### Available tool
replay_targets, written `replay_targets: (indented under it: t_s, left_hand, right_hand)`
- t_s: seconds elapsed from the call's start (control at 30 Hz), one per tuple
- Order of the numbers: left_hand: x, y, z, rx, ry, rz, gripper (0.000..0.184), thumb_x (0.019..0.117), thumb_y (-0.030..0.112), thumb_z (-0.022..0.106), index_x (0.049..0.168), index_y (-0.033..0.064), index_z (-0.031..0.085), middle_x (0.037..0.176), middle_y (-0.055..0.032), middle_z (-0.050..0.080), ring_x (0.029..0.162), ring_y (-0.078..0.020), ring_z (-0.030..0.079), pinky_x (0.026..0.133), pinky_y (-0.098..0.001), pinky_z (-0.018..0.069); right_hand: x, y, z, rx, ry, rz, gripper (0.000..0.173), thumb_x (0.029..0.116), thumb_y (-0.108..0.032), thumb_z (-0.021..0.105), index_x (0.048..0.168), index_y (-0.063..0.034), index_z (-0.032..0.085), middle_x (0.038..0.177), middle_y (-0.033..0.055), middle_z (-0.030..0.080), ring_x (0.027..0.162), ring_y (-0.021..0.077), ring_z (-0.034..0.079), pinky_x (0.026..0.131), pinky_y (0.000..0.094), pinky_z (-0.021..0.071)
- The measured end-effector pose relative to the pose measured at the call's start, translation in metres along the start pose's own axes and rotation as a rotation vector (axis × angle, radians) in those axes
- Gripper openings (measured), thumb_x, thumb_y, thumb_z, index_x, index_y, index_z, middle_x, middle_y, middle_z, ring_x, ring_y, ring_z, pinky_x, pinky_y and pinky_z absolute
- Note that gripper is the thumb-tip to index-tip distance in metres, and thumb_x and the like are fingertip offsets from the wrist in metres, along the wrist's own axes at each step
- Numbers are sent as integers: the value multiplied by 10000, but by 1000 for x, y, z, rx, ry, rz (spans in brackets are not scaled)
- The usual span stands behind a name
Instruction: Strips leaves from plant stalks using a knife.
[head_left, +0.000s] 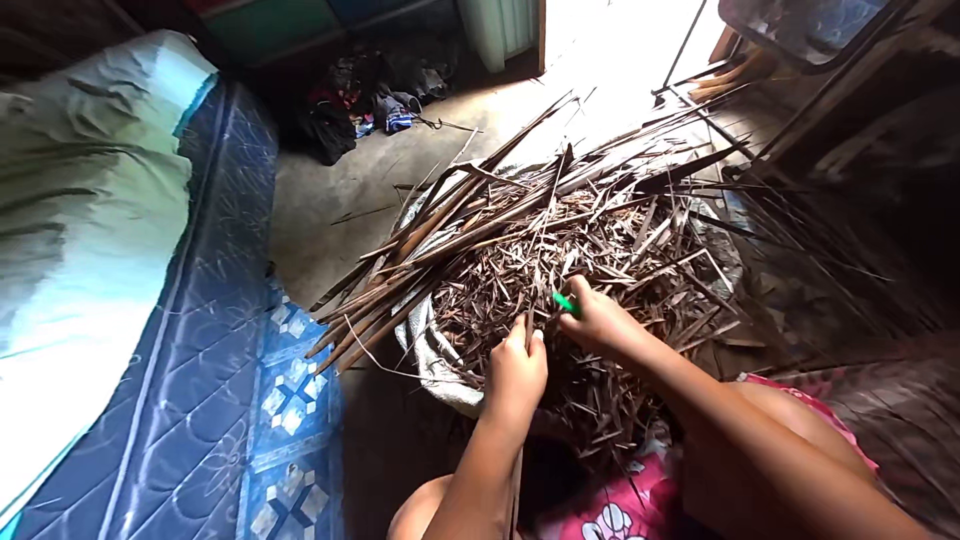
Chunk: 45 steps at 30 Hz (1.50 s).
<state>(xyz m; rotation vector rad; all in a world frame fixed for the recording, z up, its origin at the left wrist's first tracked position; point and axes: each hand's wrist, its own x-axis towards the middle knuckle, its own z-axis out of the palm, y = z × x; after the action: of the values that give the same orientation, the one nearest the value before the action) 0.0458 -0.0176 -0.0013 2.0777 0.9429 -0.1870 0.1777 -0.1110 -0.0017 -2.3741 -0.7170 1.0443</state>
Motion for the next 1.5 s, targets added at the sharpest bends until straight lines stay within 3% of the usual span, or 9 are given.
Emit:
replay_targets:
  t_s: [0.2, 0.4, 0.5, 0.8, 0.9, 1.07, 1.23, 1.43, 1.5]
  left_hand:
    - [7, -1, -9, 2, -30, -83, 370, 1105, 182, 382, 1317, -32, 597, 1003, -186, 691, 817, -267, 685, 796, -447, 558]
    - [18, -9, -7, 38, 68, -86, 439, 1130, 203, 335, 1521, 49, 463, 953, -123, 715, 753, -220, 677, 743, -396, 563]
    - [16, -5, -3, 50, 96, -62, 461, 1118, 171, 338, 1550, 35, 423, 1009, -146, 729, 902, -255, 704, 891, -429, 547]
    - [14, -3, -8, -33, 77, -95, 327, 1090, 131, 406, 1274, -19, 631, 1047, -154, 712, 1005, -256, 688, 939, -451, 524]
    - [7, 5, -8, 33, 42, -102, 371, 1105, 157, 394, 1338, -42, 604, 1208, -205, 686, 1153, -294, 660, 1032, -460, 483]
    - [2, 5, -4, 57, 64, -43, 373, 1095, 120, 377, 1343, -47, 599, 1247, -223, 675, 1179, -313, 654, 1043, -475, 479]
    - [-9, 7, 8, 33, -15, 25, 474, 1130, 214, 348, 1567, 39, 398, 1008, -165, 717, 928, -279, 689, 921, -452, 531]
    - [5, 0, -7, 8, 82, -46, 465, 1094, 111, 373, 1548, 26, 423, 1234, -195, 692, 1137, -289, 673, 1036, -446, 486]
    - [3, 0, -4, 36, 84, -34, 426, 1102, 133, 372, 1487, 0, 498, 1210, -200, 691, 1102, -286, 681, 1007, -444, 503]
  right_hand:
    - [-21, -4, 17, -36, -125, -250, 378, 1066, -128, 468, 1410, 16, 525, 1296, 233, 612, 1188, 340, 622, 1023, 489, 485]
    - [-47, -11, 33, -361, -71, -215, 401, 1131, -251, 331, 1470, -92, 475, 1063, 215, 699, 985, 413, 715, 808, 560, 559]
    - [-50, -15, 47, -386, 51, -147, 360, 1110, -186, 364, 1421, -78, 511, 1026, 193, 692, 920, 381, 729, 742, 507, 579]
    - [-43, -5, 61, -216, 350, -362, 238, 1045, -199, 502, 1142, -30, 638, 829, 155, 698, 763, 340, 737, 625, 477, 579]
    - [-42, -11, 52, -242, 122, -290, 308, 1108, -272, 418, 1191, -29, 588, 925, 182, 692, 894, 369, 729, 730, 512, 571]
    - [-31, -6, 69, -341, 437, -322, 202, 1042, -152, 524, 1089, -10, 660, 821, 182, 680, 712, 368, 723, 562, 480, 563]
    - [-5, -10, 19, -291, 249, -11, 300, 1109, -187, 392, 1279, -18, 571, 1099, 223, 698, 1058, 408, 702, 840, 561, 545]
    - [-49, -21, 37, -227, -61, -155, 332, 1126, -289, 380, 1237, -30, 556, 1018, 207, 685, 1006, 397, 702, 828, 556, 550]
    - [-45, -16, 52, -275, 76, -181, 280, 1102, -204, 413, 1204, -8, 586, 945, 205, 700, 925, 396, 730, 744, 535, 574]
